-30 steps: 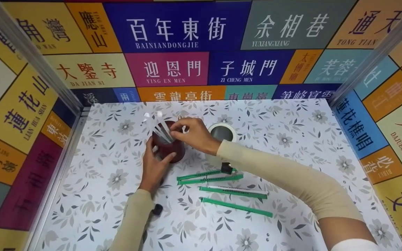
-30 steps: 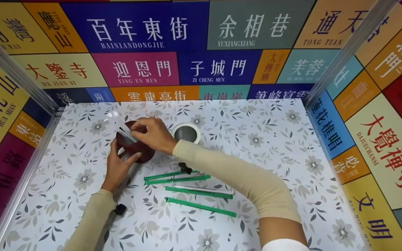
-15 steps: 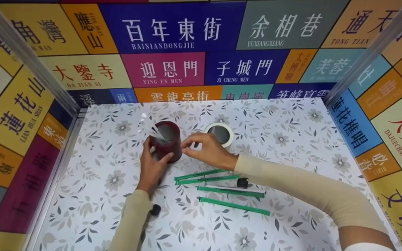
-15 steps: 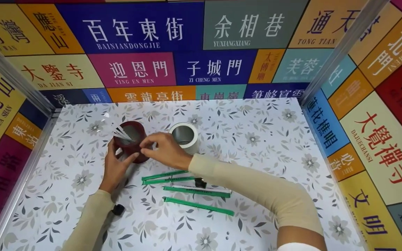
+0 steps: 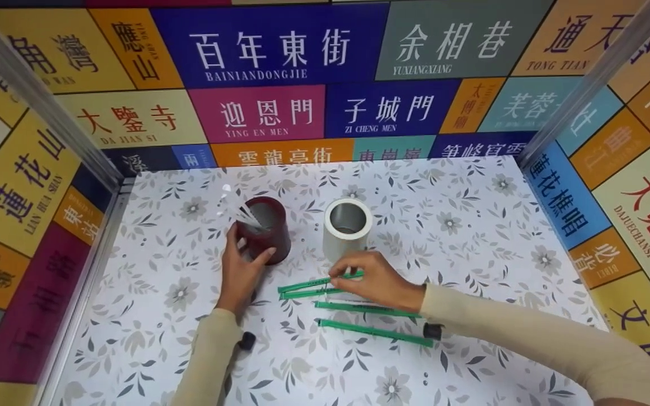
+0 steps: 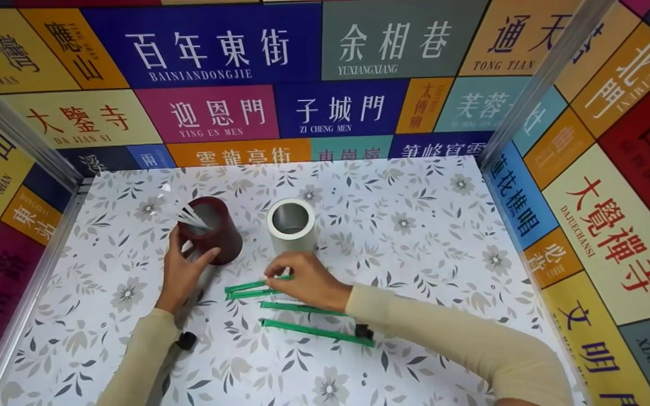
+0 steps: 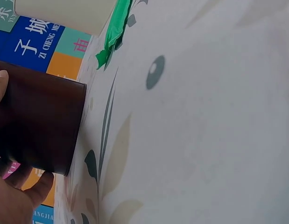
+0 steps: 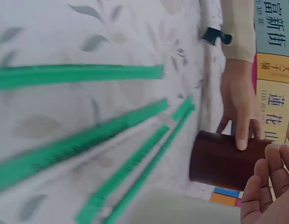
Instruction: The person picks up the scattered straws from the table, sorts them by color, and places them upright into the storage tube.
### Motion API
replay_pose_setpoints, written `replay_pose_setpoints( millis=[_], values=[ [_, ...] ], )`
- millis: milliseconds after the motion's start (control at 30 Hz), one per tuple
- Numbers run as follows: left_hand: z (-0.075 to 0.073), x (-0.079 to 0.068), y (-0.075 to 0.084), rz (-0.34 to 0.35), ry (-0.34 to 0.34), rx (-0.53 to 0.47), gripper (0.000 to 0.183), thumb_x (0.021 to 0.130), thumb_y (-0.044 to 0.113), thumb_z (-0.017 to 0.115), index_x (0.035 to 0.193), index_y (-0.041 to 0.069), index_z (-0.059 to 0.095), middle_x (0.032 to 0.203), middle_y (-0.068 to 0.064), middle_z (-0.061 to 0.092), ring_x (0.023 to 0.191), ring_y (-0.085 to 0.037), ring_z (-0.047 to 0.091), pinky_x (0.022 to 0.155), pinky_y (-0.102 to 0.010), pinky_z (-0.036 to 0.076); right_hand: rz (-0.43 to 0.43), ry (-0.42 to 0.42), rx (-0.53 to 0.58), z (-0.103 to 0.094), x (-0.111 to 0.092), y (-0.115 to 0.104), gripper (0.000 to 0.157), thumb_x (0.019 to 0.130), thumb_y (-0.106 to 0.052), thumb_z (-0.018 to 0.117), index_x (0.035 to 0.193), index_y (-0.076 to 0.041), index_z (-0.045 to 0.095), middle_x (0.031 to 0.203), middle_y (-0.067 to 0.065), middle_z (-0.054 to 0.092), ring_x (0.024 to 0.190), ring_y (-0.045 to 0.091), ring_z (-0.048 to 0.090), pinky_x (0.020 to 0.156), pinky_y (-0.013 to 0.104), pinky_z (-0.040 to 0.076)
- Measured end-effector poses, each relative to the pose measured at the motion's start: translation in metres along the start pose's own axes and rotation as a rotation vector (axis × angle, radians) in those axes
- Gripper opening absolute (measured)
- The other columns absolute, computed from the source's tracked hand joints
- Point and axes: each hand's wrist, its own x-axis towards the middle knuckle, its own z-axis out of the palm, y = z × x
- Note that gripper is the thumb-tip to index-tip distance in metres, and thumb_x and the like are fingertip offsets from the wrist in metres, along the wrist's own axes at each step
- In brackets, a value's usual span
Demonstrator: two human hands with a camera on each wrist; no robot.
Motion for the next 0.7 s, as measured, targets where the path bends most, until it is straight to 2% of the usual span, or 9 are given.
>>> replay_pose_setpoints(
  millis=[167, 300, 400, 533, 600, 700],
  values=[
    [-0.001, 0.000, 0.001, -0.004, -0.004, -0.016, 0.102, 0.077, 0.039, 0.089, 0.158, 0.027, 0.029, 0.157, -0.011, 0.039, 0.140, -0.036, 0.042, 0.112, -0.054, 0.037, 0.094, 0.016, -0.025, 0.000, -0.038, 0.043, 0.018, 0.087, 0.001, 0.077, 0.101, -0.010, 0.076, 0.095, 0.012, 0.072, 0.086, 0.023, 0.064, 0.073, 0.058, 0.050],
    [-0.001, 0.000, 0.002, -0.020, -0.004, 0.002, 0.102, 0.076, 0.044, 0.088, 0.158, 0.029, 0.029, 0.157, -0.010, 0.039, 0.140, -0.034, 0.042, 0.114, -0.053, 0.036, 0.170, 0.014, -0.030, -0.006, -0.062, 0.069, 0.012, 0.088, -0.005, 0.078, 0.099, -0.008, 0.077, 0.095, 0.006, 0.073, 0.086, 0.025, 0.065, 0.074, 0.056, 0.051],
    [-0.002, 0.000, 0.002, -0.033, -0.013, 0.021, 0.103, 0.076, 0.047, 0.087, 0.158, 0.031, 0.027, 0.159, -0.008, 0.037, 0.142, -0.034, 0.039, 0.114, -0.053, 0.035, 0.215, -0.010, -0.019, -0.010, -0.077, 0.082, 0.012, 0.089, -0.007, 0.077, 0.100, -0.003, 0.076, 0.097, 0.005, 0.072, 0.087, 0.027, 0.065, 0.074, 0.053, 0.054],
    [-0.002, 0.000, 0.000, -0.031, -0.014, 0.023, 0.103, 0.077, 0.045, 0.087, 0.159, 0.031, 0.026, 0.159, -0.010, 0.036, 0.142, -0.037, 0.038, 0.114, -0.054, 0.036, 0.252, -0.049, -0.057, -0.013, -0.091, 0.093, 0.015, 0.091, -0.013, 0.076, 0.104, -0.004, 0.077, 0.100, 0.002, 0.071, 0.091, 0.021, 0.066, 0.079, 0.042, 0.057],
    [-0.001, 0.000, 0.000, -0.024, -0.011, 0.020, 0.102, 0.078, 0.044, 0.087, 0.159, 0.031, 0.026, 0.159, -0.010, 0.036, 0.142, -0.038, 0.038, 0.113, -0.055, 0.036, 0.249, -0.069, -0.117, -0.015, -0.095, 0.096, 0.016, 0.092, -0.015, 0.076, 0.105, -0.007, 0.077, 0.102, -0.001, 0.070, 0.095, 0.016, 0.065, 0.083, 0.035, 0.056],
    [0.000, -0.001, -0.001, -0.003, -0.005, 0.013, 0.101, 0.078, 0.043, 0.087, 0.158, 0.029, 0.028, 0.157, -0.011, 0.039, 0.140, -0.038, 0.041, 0.112, -0.054, 0.038, 0.213, -0.102, -0.227, -0.017, -0.098, 0.098, 0.015, 0.092, -0.014, 0.075, 0.106, -0.010, 0.077, 0.102, -0.003, 0.070, 0.096, 0.013, 0.062, 0.084, 0.032, 0.054]
  ],
)
